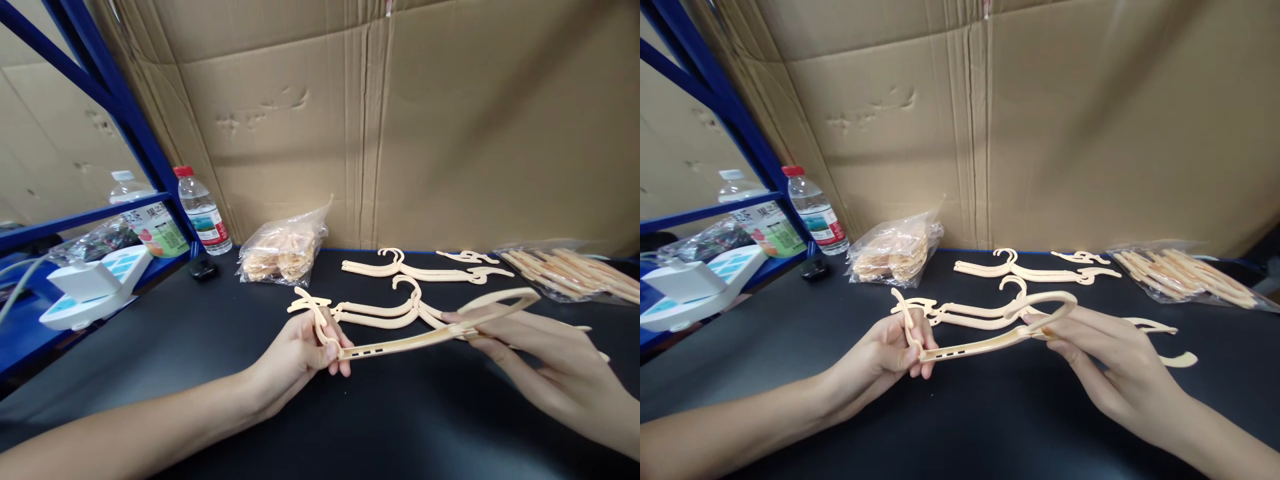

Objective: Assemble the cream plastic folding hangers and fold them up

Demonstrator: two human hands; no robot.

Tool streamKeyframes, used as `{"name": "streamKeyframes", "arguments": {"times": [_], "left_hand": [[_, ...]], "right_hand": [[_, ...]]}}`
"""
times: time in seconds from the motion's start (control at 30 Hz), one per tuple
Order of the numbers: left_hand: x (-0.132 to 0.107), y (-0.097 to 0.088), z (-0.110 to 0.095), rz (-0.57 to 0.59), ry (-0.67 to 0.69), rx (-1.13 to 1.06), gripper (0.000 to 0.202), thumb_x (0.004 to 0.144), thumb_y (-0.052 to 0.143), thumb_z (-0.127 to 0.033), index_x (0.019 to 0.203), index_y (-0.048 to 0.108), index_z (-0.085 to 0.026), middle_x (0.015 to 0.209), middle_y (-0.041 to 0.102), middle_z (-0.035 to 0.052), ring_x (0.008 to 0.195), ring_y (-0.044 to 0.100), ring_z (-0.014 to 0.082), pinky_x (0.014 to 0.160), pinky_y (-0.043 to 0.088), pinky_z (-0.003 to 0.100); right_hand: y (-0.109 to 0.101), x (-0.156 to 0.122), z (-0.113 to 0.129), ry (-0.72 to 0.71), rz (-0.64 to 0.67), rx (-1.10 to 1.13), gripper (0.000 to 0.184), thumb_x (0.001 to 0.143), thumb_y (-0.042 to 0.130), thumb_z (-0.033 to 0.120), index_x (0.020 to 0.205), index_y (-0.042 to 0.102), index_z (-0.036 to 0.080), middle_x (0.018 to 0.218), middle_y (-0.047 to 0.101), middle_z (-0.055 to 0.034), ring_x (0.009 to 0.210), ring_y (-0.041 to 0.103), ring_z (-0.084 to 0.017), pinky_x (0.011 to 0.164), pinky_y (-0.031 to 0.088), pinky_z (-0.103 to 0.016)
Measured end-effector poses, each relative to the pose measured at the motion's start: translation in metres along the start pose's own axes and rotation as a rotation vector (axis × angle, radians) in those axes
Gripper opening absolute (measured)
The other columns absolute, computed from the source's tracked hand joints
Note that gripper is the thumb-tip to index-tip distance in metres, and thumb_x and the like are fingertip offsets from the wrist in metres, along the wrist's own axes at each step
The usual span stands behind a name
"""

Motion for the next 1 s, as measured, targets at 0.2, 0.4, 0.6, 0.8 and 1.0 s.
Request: {"name": "streamKeyframes", "arguments": {"times": [0.2, 0.4, 0.6, 0.8, 1.0], "left_hand": [[-0.003, -0.004, -0.006, -0.039, 0.070, 0.019, 0.024, 0.063, 0.070, -0.009, 0.065, 0.047, -0.015, 0.065, 0.060, -0.0004, 0.052, 0.054, 0.0095, 0.049, 0.036, 0.019], [0.000, -0.009, -0.009, -0.070, 0.184, 0.018, 0.023, 0.069, 0.072, -0.011, 0.068, 0.049, -0.015, 0.070, 0.063, -0.0005, 0.056, 0.058, 0.0090, 0.052, 0.043, 0.018], [0.000, -0.015, -0.007, -0.170, 0.185, -0.047, 0.023, 0.073, 0.075, -0.016, 0.073, 0.052, -0.015, 0.084, 0.069, 0.0017, 0.073, 0.067, 0.0114, 0.072, 0.053, 0.020], [-0.004, -0.015, -0.005, -0.226, 0.143, -0.058, 0.019, 0.078, 0.073, -0.019, 0.079, 0.054, -0.015, 0.091, 0.068, 0.0025, 0.078, 0.069, 0.0123, 0.075, 0.054, 0.020], [-0.020, 0.023, 0.010, 0.126, -0.030, 0.301, 0.016, 0.088, 0.058, -0.026, 0.102, 0.059, -0.019, 0.101, 0.069, 0.0096, 0.073, 0.070, 0.0188, 0.062, 0.058, 0.027]], "right_hand": [[0.000, -0.005, 0.006, -0.007, -0.036, -0.036, 0.020, 0.085, 0.052, 0.011, 0.098, 0.060, 0.024, 0.092, 0.072, -0.0022, 0.079, 0.069, -0.020, 0.074, 0.058, -0.030], [-0.001, -0.007, 0.011, 0.026, -0.086, -0.068, 0.019, 0.086, 0.053, 0.016, 0.100, 0.060, 0.028, 0.092, 0.072, 0.0002, 0.075, 0.069, -0.020, 0.071, 0.058, -0.031], [0.001, -0.013, 0.001, 0.175, -0.108, -0.149, 0.020, 0.090, 0.052, 0.031, 0.109, 0.059, 0.027, 0.093, 0.072, -0.0013, 0.076, 0.070, -0.021, 0.069, 0.058, -0.031], [0.001, -0.017, -0.017, 0.390, -0.100, -0.038, 0.029, 0.090, 0.051, 0.041, 0.114, 0.058, 0.025, 0.097, 0.070, -0.0030, 0.073, 0.069, -0.019, 0.065, 0.058, -0.028], [0.002, -0.012, -0.029, 0.430, -0.057, 0.002, 0.030, 0.091, 0.049, 0.042, 0.112, 0.059, 0.023, 0.092, 0.066, -0.0047, 0.070, 0.064, -0.018, 0.060, 0.054, -0.026]]}}
Point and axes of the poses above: each hand's wrist, its own x-axis towards the middle knuckle, its own y-axis out of the palm, z = x × y, the point moved 7 cm from there along x, towards the middle knuckle
